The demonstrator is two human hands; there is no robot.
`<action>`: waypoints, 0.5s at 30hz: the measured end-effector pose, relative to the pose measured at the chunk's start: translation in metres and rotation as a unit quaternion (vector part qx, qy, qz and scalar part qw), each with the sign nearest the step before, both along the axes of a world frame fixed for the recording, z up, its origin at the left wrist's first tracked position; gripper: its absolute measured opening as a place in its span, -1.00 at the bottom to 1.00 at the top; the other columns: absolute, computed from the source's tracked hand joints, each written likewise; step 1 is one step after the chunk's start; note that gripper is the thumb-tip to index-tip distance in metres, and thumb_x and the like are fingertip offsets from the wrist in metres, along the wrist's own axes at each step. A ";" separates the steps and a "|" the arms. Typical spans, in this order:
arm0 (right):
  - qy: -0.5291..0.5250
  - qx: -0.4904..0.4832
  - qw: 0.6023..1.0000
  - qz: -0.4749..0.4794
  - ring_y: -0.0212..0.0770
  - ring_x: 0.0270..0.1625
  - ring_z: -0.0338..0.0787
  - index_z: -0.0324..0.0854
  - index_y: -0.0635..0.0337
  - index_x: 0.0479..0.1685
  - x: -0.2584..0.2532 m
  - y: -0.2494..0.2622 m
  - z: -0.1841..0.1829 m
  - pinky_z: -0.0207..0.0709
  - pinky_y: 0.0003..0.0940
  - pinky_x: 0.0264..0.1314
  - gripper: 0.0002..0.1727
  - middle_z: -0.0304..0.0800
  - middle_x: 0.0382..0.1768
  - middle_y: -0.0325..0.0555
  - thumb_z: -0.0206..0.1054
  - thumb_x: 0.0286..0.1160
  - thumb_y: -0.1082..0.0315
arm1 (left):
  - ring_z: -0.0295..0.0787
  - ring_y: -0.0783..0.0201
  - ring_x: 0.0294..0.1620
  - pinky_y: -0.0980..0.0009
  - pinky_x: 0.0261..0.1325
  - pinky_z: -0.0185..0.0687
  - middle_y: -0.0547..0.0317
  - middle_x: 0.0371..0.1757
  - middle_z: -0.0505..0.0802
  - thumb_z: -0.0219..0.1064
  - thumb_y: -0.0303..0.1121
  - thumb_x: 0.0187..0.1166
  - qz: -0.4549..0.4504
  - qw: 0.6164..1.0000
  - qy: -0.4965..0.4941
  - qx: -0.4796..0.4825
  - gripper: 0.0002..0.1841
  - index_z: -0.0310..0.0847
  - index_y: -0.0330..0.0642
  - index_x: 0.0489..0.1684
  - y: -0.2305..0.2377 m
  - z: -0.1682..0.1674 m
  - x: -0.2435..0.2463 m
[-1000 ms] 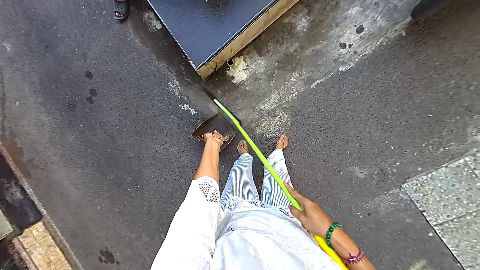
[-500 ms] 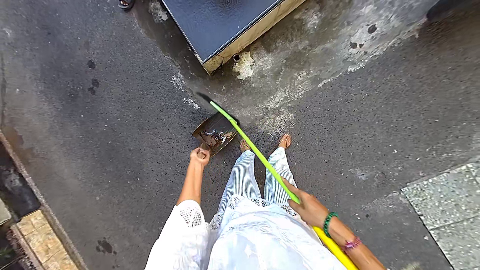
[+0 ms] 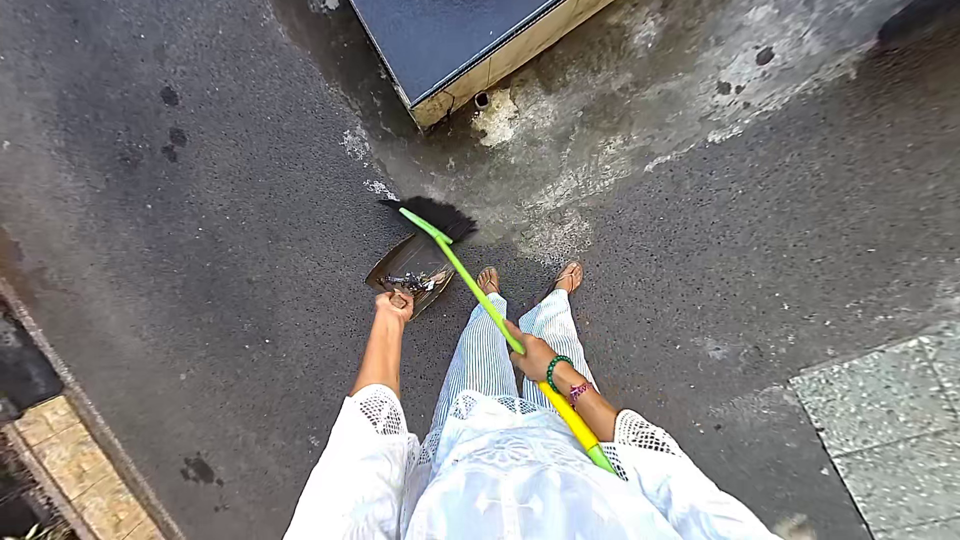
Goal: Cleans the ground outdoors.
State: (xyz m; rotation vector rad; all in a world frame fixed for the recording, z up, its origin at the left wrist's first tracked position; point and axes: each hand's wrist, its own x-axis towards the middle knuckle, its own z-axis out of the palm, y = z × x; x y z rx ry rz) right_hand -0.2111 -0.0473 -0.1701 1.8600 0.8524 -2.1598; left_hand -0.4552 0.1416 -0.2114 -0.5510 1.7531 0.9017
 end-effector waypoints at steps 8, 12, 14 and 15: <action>-0.055 0.015 0.998 0.010 0.27 -0.01 0.85 -0.24 -0.33 0.98 0.048 -0.078 0.132 0.61 0.27 0.21 -0.08 0.84 0.01 0.31 0.21 0.68 0.28 | 0.32 0.41 -0.78 0.58 -0.74 0.34 0.23 -0.61 0.40 -0.15 -0.15 0.81 0.008 1.000 -0.005 0.000 -0.74 0.24 -0.03 -0.28 -0.003 -0.011 -0.007; -0.141 -0.018 0.990 0.019 0.32 0.02 0.84 -0.36 -0.21 0.99 0.063 -0.079 0.113 0.61 0.24 0.24 -0.05 0.82 0.00 0.37 0.20 0.70 0.29 | 0.31 0.42 -0.79 0.59 -0.74 0.35 0.24 -0.62 0.40 -0.17 -0.18 0.82 -0.016 1.000 -0.009 0.004 -0.75 0.22 -0.04 -0.27 -0.007 -0.012 -0.008; -0.129 -0.034 0.991 0.015 0.35 0.12 0.82 -0.36 -0.13 0.98 0.053 -0.069 0.070 0.59 0.25 0.28 -0.04 0.78 0.12 0.42 0.21 0.68 0.34 | 0.31 0.42 -0.79 0.59 -0.74 0.35 0.24 -0.63 0.39 -0.17 -0.18 0.83 -0.022 1.000 -0.007 -0.003 -0.75 0.22 -0.04 -0.28 -0.008 -0.014 -0.005; -0.109 -0.038 0.993 0.012 0.35 0.15 0.80 -0.33 -0.11 0.98 0.044 -0.062 0.049 0.59 0.26 0.30 -0.04 0.75 0.17 0.43 0.23 0.67 0.35 | 0.32 0.41 -0.79 0.59 -0.74 0.35 0.23 -0.62 0.40 -0.17 -0.18 0.83 -0.023 1.000 -0.006 -0.006 -0.75 0.23 -0.05 -0.28 -0.007 -0.015 -0.002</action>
